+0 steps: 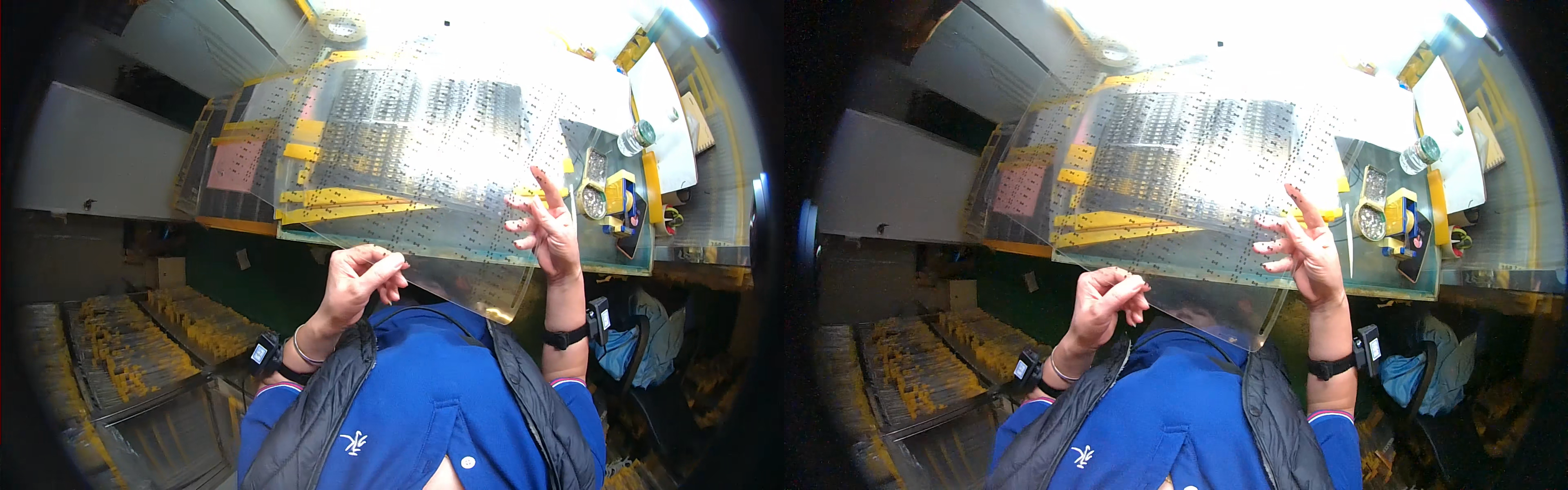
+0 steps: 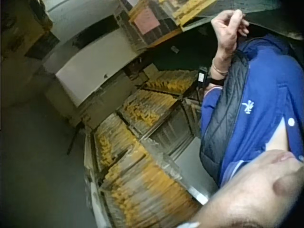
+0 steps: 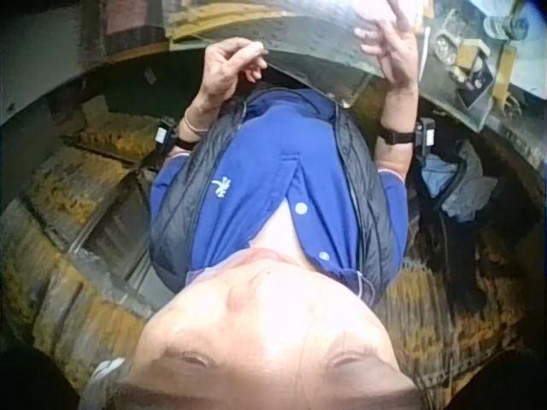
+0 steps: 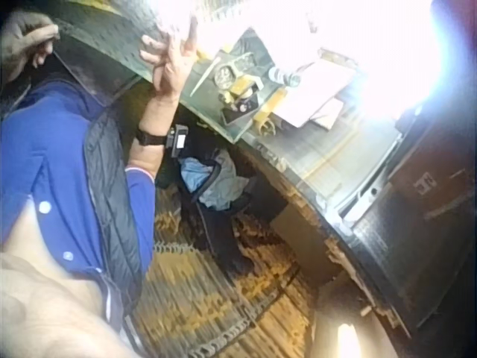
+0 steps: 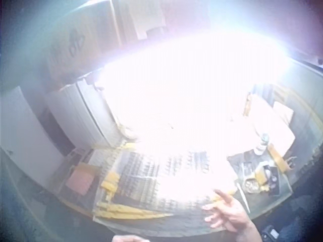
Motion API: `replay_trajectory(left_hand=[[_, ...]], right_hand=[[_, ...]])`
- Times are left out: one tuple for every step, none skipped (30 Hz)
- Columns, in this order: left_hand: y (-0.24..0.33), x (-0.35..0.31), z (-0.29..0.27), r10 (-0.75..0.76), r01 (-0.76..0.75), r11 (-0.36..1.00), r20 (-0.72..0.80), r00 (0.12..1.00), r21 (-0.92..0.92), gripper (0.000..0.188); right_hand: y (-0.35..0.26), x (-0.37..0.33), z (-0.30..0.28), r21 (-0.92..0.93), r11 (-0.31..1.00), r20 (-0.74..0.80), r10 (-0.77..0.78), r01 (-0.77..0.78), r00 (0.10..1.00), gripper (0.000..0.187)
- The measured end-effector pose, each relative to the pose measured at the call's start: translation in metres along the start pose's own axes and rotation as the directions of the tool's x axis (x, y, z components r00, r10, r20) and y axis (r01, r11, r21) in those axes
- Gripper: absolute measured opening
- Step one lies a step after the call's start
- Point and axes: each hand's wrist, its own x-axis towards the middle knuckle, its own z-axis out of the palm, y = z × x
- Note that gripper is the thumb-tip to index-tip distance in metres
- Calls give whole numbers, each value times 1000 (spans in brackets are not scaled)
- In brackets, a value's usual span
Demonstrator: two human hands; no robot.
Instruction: Inspecting and marking circular patterns on large etched sheets at a workbench.
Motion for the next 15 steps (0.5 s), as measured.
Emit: replay_trajectory(left_hand=[[1,-1,-4,38,-39,999,-35,999,-1,16],[2,-2,-7,76,-76,997,-69,995,-2,16],[4,-3,-10,96,-96,995,-114,989,4,16],[8,-3,-13,99,-99,995,-158,983,8,17],[11,-3,-17,115,-115,993,-193,975,9,17],[13,-4,-22,131,-132,991,-227,965,11,17],[16,-5,-24,157,-159,987,-258,953,15,17],[17,-5,-29,179,-182,983,-282,943,15,17],[19,-6,-32,206,-211,977,-310,928,17,17],[21,-6,-37,233,-240,971,-338,912,21,17],[23,-6,-41,249,-260,965,-369,895,22,17],[23,-6,-46,266,-281,960,-388,883,20,17],[26,-7,-49,286,-297,954,-410,866,37,17],[28,-7,-52,306,-313,948,-431,849,55,16],[30,-6,-55,336,-338,938,-446,830,77,17]], right_hand=[[0,-1,-2,-7,1000,-12,0,0,1000,56],[0,-2,-4,-14,1000,-24,1,-2,1000,56],[0,-3,-5,-16,1000,-33,2,-2,999,55],[-1,-4,-7,-16,1000,-31,2,-3,1000,55],[-1,-4,-9,-5,1000,-34,8,-8,999,55],[0,-3,-11,7,1000,-37,14,-14,999,55],[0,-3,-12,4,1000,-38,13,-13,999,55],[0,-2,-12,21,999,-30,31,-30,999,55],[0,-2,-13,38,998,-23,47,-46,999,55],[1,-1,-13,36,998,-26,45,-44,999,55],[1,-1,-13,41,998,-21,57,-56,998,55],[1,0,-13,45,997,-16,68,-67,998,55],[1,0,-14,45,997,-15,65,-65,998,55],[1,0,-14,50,996,-6,71,-70,997,55],[1,0,-14,55,996,4,75,-75,997,55]])
